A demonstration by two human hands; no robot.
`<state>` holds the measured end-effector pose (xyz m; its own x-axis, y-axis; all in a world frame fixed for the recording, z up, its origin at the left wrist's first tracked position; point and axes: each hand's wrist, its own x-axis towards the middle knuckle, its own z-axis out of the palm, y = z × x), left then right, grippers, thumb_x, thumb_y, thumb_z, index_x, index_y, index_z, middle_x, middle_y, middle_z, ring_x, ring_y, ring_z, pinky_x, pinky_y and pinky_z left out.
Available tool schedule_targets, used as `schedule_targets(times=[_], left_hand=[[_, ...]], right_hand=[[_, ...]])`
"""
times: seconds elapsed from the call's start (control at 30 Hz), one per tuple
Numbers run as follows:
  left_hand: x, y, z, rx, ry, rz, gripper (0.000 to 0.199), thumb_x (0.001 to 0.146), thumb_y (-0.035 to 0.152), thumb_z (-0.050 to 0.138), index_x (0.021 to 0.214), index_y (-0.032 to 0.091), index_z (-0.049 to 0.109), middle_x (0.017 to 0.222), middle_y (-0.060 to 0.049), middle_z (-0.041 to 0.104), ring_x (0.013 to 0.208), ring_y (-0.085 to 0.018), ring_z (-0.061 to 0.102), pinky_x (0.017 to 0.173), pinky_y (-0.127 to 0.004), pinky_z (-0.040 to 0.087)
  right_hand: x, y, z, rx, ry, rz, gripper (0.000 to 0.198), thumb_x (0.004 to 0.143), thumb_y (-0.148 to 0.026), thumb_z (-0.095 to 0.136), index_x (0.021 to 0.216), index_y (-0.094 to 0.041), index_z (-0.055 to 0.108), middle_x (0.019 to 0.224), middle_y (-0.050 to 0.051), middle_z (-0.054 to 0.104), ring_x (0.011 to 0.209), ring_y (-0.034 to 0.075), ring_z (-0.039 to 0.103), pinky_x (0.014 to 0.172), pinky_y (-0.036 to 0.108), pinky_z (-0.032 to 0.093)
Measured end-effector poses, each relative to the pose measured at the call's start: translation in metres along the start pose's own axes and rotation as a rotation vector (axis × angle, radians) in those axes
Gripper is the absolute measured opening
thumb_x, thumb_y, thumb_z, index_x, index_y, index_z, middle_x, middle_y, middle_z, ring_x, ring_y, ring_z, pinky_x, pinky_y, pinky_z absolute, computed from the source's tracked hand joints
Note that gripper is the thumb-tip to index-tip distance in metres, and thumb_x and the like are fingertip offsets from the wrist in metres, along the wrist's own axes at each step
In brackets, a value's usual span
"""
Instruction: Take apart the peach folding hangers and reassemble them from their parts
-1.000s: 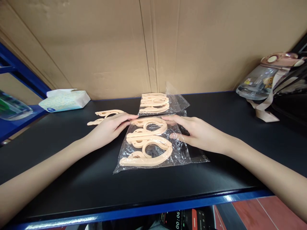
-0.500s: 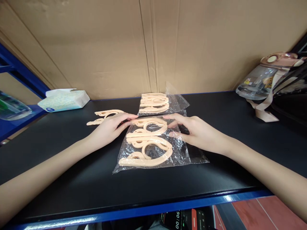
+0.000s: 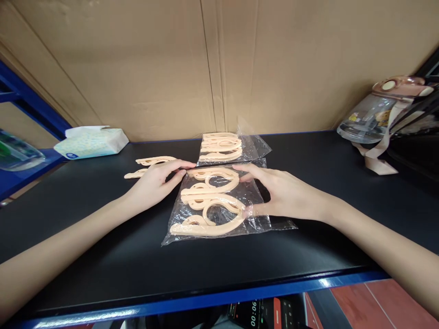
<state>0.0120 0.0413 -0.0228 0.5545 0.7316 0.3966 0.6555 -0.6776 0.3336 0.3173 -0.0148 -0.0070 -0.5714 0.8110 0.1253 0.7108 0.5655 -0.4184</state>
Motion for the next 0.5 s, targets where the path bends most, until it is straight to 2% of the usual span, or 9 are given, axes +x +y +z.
schedule_targets(times=[0.07, 0.17, 0.3, 0.5], left_hand=[[-0.0007, 0.0010, -0.0004, 0.015, -0.018, -0.001, 0.029, 0.095, 0.025, 0.041, 0.115, 0.020, 0.061, 0.109, -0.002, 0.068, 0.097, -0.019, 0.064, 0.085, -0.031, 0.048], [-0.0011, 0.0020, -0.0007, 0.032, -0.034, 0.009, 0.029, 0.095, 0.025, 0.041, 0.116, 0.019, 0.060, 0.107, -0.002, 0.068, 0.093, -0.018, 0.063, 0.083, -0.031, 0.048], [-0.0004, 0.0027, -0.0010, 0.015, -0.028, 0.015, 0.030, 0.096, 0.025, 0.038, 0.115, 0.019, 0.060, 0.107, -0.003, 0.068, 0.096, -0.018, 0.063, 0.086, -0.030, 0.048], [-0.0005, 0.0027, -0.0017, 0.010, -0.047, 0.003, 0.031, 0.096, 0.026, 0.037, 0.118, 0.020, 0.058, 0.112, -0.003, 0.066, 0.100, -0.019, 0.063, 0.087, -0.031, 0.048]], right_hand=[[-0.0013, -0.0009, 0.0013, -0.046, -0.011, -0.011, 0.098, 0.067, -0.061, 0.070, 0.148, -0.029, 0.024, 0.133, 0.005, 0.058, 0.121, 0.028, 0.055, 0.098, 0.043, 0.046], [-0.0029, -0.0031, 0.0049, -0.117, -0.008, -0.004, 0.108, 0.065, -0.063, 0.070, 0.151, -0.028, 0.016, 0.137, 0.007, 0.055, 0.123, 0.029, 0.053, 0.098, 0.044, 0.046], [-0.0033, -0.0051, 0.0090, -0.153, 0.020, -0.019, 0.108, 0.070, -0.061, 0.067, 0.152, -0.027, 0.007, 0.133, 0.007, 0.058, 0.121, 0.027, 0.054, 0.098, 0.044, 0.047], [-0.0015, -0.0042, 0.0092, -0.166, 0.022, -0.048, 0.103, 0.073, -0.063, 0.065, 0.152, -0.026, 0.010, 0.132, 0.008, 0.058, 0.120, 0.027, 0.056, 0.095, 0.044, 0.049]])
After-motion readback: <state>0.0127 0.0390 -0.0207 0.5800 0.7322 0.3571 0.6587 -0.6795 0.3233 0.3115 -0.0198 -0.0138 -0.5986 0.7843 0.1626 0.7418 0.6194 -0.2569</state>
